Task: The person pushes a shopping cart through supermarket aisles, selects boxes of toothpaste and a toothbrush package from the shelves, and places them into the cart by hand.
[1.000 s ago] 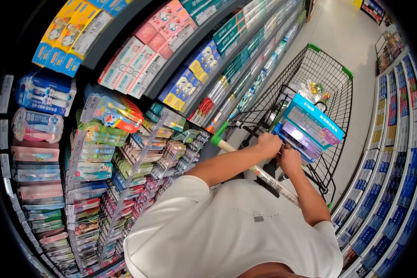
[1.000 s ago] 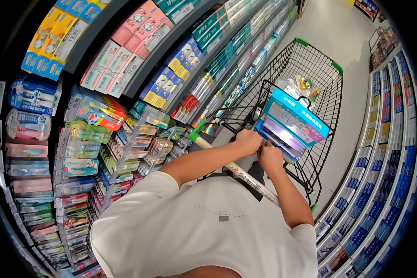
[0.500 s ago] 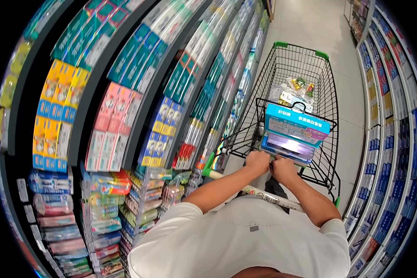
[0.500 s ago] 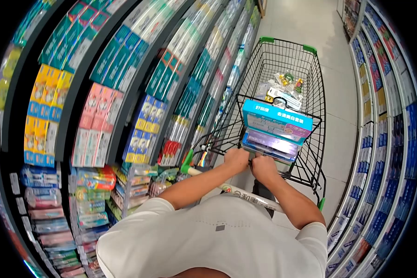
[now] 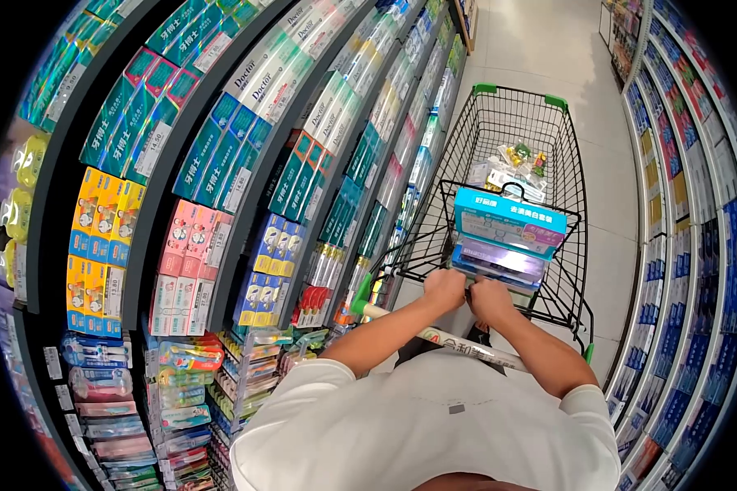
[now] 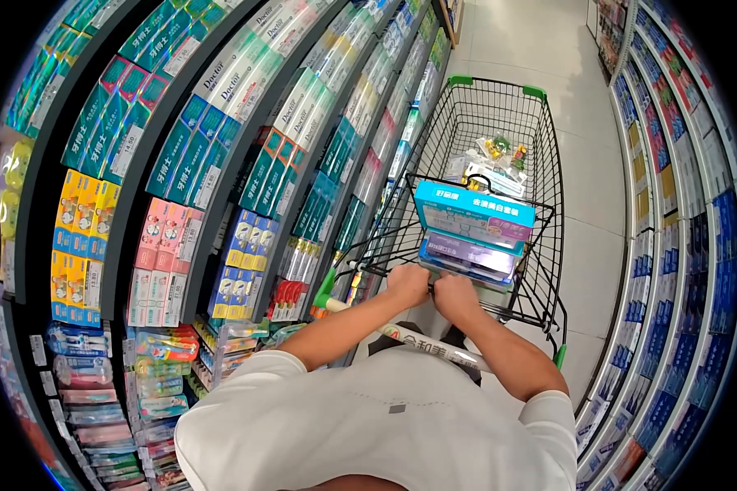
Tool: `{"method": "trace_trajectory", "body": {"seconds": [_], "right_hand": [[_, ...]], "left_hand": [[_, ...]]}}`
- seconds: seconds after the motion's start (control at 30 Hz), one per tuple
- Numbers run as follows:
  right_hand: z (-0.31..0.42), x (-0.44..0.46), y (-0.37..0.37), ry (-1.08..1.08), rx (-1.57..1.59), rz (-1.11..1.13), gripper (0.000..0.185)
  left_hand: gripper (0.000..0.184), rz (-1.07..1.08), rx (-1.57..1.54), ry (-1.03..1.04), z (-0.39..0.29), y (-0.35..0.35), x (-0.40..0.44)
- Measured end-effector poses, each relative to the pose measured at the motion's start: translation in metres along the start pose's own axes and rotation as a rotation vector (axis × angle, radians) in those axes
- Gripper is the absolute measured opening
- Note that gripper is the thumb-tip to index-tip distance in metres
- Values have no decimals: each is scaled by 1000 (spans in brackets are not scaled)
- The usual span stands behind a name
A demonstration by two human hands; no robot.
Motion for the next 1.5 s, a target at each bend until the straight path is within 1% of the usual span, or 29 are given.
{"method": "trace_trajectory", "body": {"seconds": [0.07, 0.1, 0.13, 0.2, 0.27, 0.3, 0.33, 0.43, 0.5, 0.6, 0.67, 0.77, 0.87, 0.97, 1.13, 1.3, 1.5], "right_hand": [[-4, 10, -3, -3, 17, 2, 17], [-9, 16, -1, -30, 5, -59, 18], [-14, 19, 0, -40, -2, -119, 20], [-20, 30, -2, -25, 21, -93, 20], [-20, 42, -13, -23, 9, -46, 15], [-20, 45, -18, 3, 19, -29, 15], [-19, 52, -25, 20, 22, -26, 15], [-27, 71, -36, 38, 27, -25, 14], [-31, 85, -47, 34, 23, -32, 15], [-43, 110, -58, 45, 37, -53, 14], [-55, 129, -65, 45, 20, -65, 14], [-68, 155, -82, 51, 20, -70, 14], [-83, 180, -94, 46, 11, -70, 18], [-102, 205, -98, -1, -20, -169, 20], [-119, 235, -115, 45, -34, -92, 21], [-133, 259, -135, 26, -42, -118, 20], [-154, 286, -158, 17, -38, -95, 20]], "left_hand": [[13, -63, 45, 15, 0, -7, 9], [13, -89, 67, -4, 2, -10, 13], [18, -48, 116, -17, 6, -7, 23], [27, 6, 149, -5, 11, -8, 38], [25, -84, 115, 34, 15, -16, 47], [21, -114, 122, 36, 21, -9, 57], [18, -89, 125, 40, 21, -16, 62], [18, -59, 136, 50, 26, -30, 82], [25, 17, 149, 56, 27, -47, 97], [24, 20, 142, 76, 33, -69, 120], [23, 4, 123, 43, 37, -81, 138], [31, 38, 138, 75, 46, -86, 175], [28, 35, 109, 80, 50, -112, 194], [22, -53, 108, 89, 58, -114, 223], [21, -59, 108, 96, 64, -132, 258], [19, -59, 84, 94, 67, -146, 291], [18, -50, 72, 101, 65, -165, 326]]}}
Point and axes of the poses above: each hand's wrist, its own x-axis towards the middle knuckle, its own y-axis out of the palm, z = x × y, the point moved 2 cm from there along x, towards the middle knuckle, and after that the axes turned 11 degrees about x, right-handed, at the moved point
